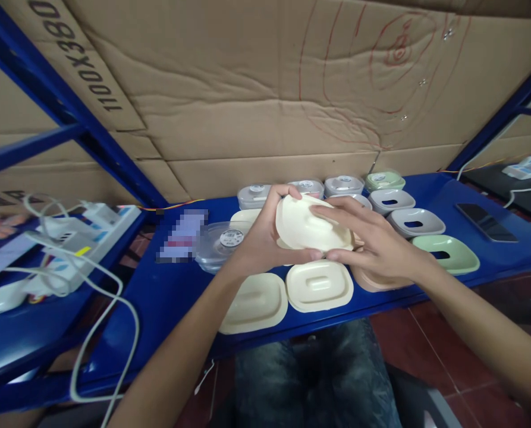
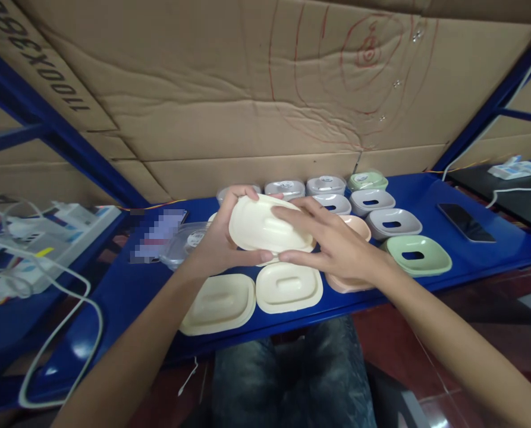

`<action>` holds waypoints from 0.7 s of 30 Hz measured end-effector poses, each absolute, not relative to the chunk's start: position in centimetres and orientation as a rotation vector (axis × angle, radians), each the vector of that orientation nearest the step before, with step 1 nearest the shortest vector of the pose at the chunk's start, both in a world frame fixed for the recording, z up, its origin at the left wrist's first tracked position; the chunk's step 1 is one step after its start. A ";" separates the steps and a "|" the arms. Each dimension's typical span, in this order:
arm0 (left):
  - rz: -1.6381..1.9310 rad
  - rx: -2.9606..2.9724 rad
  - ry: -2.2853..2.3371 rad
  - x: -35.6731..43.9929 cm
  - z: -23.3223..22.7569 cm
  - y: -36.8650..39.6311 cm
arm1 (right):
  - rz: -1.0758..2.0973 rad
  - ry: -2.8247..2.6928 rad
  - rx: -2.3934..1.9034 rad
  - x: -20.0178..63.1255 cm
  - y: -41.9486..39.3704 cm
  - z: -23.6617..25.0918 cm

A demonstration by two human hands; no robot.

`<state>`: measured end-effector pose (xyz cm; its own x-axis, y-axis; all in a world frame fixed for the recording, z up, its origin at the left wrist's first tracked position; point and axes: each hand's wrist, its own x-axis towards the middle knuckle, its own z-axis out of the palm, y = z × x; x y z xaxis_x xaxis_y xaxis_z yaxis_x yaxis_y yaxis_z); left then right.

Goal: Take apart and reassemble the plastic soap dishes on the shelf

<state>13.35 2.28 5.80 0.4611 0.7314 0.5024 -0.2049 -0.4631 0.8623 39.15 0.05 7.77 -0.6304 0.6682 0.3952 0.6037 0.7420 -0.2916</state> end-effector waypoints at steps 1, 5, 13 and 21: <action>1.163 1.705 0.443 13.4 5.7 2.3 | 0.155 -2.473 -0.982 39.3 0.0 7.6; 1.156 1.754 0.461 13.4 5.2 2.7 | 0.138 -2.500 -1.025 40.2 0.3 7.4; 1.585 1.634 0.655 12.3 4.9 4.5 | 0.017 -2.705 -0.990 40.5 0.9 6.9; 1.603 1.584 0.723 12.4 5.0 4.5 | -0.008 -2.919 -0.851 37.9 0.7 4.9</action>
<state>12.39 4.52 5.04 0.0540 0.8243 0.5636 -0.1234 -0.5546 0.8229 37.89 0.71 4.86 -0.8384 0.5360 0.0986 0.5365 0.8436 -0.0236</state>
